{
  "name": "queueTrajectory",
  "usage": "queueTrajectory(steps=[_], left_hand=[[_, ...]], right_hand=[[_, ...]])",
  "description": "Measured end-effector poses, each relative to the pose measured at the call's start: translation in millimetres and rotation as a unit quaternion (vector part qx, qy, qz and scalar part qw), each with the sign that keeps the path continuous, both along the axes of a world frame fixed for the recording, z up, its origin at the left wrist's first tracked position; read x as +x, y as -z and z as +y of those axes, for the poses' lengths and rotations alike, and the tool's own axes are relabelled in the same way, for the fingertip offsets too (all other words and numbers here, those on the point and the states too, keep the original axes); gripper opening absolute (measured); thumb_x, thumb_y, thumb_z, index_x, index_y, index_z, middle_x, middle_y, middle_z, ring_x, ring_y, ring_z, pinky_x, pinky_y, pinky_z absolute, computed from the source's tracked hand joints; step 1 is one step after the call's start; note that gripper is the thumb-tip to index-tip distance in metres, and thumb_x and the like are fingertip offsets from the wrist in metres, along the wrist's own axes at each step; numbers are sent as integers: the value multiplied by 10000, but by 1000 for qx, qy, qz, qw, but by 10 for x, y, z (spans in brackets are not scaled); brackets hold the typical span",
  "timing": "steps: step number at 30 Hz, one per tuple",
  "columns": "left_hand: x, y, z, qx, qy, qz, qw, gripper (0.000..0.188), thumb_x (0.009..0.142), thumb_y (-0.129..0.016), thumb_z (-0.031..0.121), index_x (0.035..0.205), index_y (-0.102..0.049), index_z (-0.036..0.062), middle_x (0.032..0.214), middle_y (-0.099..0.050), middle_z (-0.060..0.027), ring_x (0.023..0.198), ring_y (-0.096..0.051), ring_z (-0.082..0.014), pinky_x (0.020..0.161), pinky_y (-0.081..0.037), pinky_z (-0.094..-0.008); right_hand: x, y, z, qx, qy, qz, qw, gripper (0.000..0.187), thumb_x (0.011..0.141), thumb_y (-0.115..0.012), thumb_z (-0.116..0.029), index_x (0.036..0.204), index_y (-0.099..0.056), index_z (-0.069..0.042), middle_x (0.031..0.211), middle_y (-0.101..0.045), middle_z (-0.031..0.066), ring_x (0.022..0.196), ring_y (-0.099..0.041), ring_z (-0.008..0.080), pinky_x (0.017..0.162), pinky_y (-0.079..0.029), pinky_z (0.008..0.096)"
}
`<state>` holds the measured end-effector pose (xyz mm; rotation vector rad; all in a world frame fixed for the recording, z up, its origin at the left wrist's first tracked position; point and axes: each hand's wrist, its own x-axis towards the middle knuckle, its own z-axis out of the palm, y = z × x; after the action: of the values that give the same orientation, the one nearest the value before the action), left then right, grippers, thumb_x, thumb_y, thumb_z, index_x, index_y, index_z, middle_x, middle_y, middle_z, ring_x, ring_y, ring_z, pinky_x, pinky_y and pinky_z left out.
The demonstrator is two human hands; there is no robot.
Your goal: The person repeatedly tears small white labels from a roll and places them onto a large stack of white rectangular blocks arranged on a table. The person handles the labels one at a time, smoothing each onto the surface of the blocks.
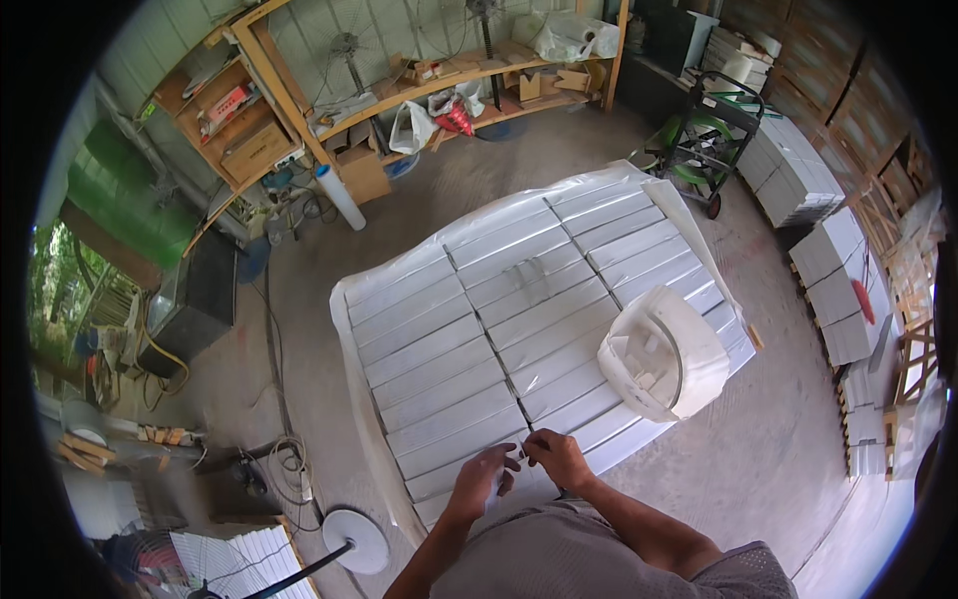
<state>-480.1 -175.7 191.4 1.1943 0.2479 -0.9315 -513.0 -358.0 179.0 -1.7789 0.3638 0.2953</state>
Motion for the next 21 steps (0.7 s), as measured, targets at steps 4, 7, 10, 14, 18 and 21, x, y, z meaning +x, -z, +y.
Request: queueTrajectory(steps=[4, 7, 10, 14, 18, 21], left_hand=[[-4, 75, -294, 109, 67, -123, 984, 331, 925, -592, 228, 1160, -624, -4, 816, -652, -52, 598, -541, -94, 530, -424, -247], [9, 45, -578, 182, 69, -172, 966, 250, 895, -625, 181, 1044, -637, -20, 766, -633, -52, 614, -543, -99, 559, -440, -260], [52, -21, -822, 218, 90, -181, 955, 195, 884, -619, 159, 977, -629, -12, 746, -619, -59, 630, -547, -119, 581, -440, -271], [98, -41, -1139, 235, 104, -342, 904, 196, 890, -638, 179, 964, -614, -1, 780, -617, -112, 650, -571, -195, 617, -461, -314], [222, -458, -1600, 190, 117, -452, 864, 132, 885, -631, 114, 935, -594, -2, 836, -593, -150, 700, -575, -272, 647, -463, -357], [388, -594, -2034, 167, 120, -496, 843, 115, 885, -630, 100, 921, -587, 0, 830, -588, -139, 704, -571, -269, 655, -463, -361]], right_hand=[[-52, 32, -229, 45, -7, -10, 999, 187, 912, -622, -130, 1011, -654, 26, 782, -694, 101, 694, -656, 152, 659, -525, 300], [-99, 107, -429, -18, -5, -51, 999, 176, 912, -619, -120, 1020, -658, 13, 791, -696, 113, 697, -662, 170, 663, -528, 310], [-128, 93, -621, -47, 18, -69, 996, 173, 911, -621, -125, 1024, -661, -2, 796, -697, 127, 707, -669, 188, 673, -530, 320], [-284, 503, -928, 111, 215, 41, 969, 188, 886, -625, -138, 952, -661, 34, 773, -675, 120, 653, -629, 183, 596, -492, 313], [-427, 794, -1218, 277, 391, 136, 867, 221, 888, -600, -173, 887, -645, 43, 768, -647, 94, 619, -599, 171, 543, -465, 285], [-593, 1068, -1322, 301, 407, 144, 850, 243, 897, -599, -194, 913, -646, 43, 780, -651, 101, 640, -625, 176, 537, -480, 286]])
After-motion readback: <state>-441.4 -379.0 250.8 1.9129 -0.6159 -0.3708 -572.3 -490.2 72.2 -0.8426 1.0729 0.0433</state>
